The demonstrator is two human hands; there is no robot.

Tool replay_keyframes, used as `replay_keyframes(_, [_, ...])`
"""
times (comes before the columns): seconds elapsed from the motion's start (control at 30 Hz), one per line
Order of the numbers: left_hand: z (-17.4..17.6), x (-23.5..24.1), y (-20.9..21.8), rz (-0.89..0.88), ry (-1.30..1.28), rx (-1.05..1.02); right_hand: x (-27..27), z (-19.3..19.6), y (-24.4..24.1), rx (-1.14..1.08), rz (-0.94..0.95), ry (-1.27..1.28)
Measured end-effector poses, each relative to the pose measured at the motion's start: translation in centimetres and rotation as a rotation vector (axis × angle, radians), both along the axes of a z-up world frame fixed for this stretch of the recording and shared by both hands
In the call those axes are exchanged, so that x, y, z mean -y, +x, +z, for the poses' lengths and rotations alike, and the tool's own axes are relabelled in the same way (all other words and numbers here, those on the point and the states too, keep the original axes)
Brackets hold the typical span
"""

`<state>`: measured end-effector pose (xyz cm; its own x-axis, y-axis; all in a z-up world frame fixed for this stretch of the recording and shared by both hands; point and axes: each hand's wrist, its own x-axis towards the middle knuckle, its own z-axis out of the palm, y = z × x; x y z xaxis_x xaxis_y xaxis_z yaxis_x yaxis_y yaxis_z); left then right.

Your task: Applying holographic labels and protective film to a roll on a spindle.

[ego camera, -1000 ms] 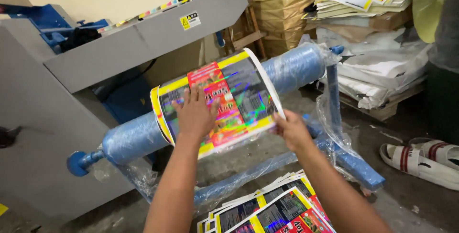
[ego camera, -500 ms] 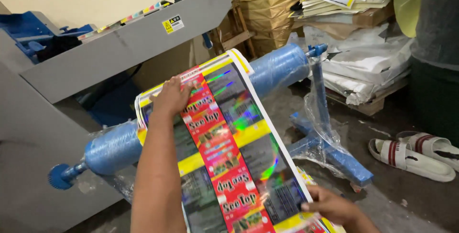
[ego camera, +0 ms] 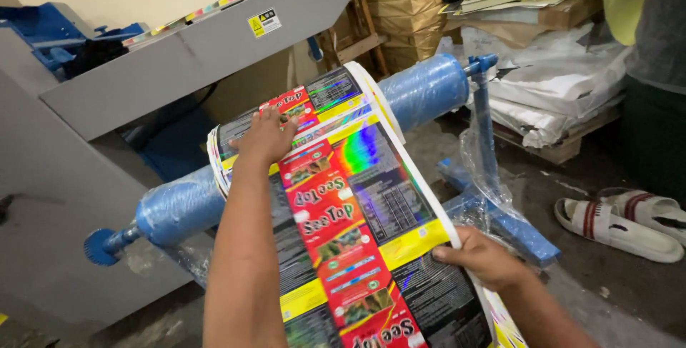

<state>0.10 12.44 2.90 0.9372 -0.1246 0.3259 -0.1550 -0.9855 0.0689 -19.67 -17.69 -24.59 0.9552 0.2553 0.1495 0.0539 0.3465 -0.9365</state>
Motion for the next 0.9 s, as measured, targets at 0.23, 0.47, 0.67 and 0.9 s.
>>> replay_keyframes(0.23, [-1.4, -3.0, 6.9, -0.175, -0.11, 0.004, 1.6, 8.6, -3.8, 0.246, 0.009, 0.023])
replay_keyframes(0.47, [-0.2, 7.7, -1.0, -0.158, -0.101, -0.029, 0.2, -2.5, -2.3, -0.128, 0.033, -0.047])
replay_keyframes(0.67, [-2.1, 12.8, -2.0, -0.145, -0.004, 0.037, -1.1, -6.8, -0.4, -0.103, -0.083, -0.089])
replay_keyframes(0.9, [-2.7, 12.8, -1.8, -0.154, -0.001, 0.053, -1.0, -8.1, 0.5, -0.131, -0.083, -0.076])
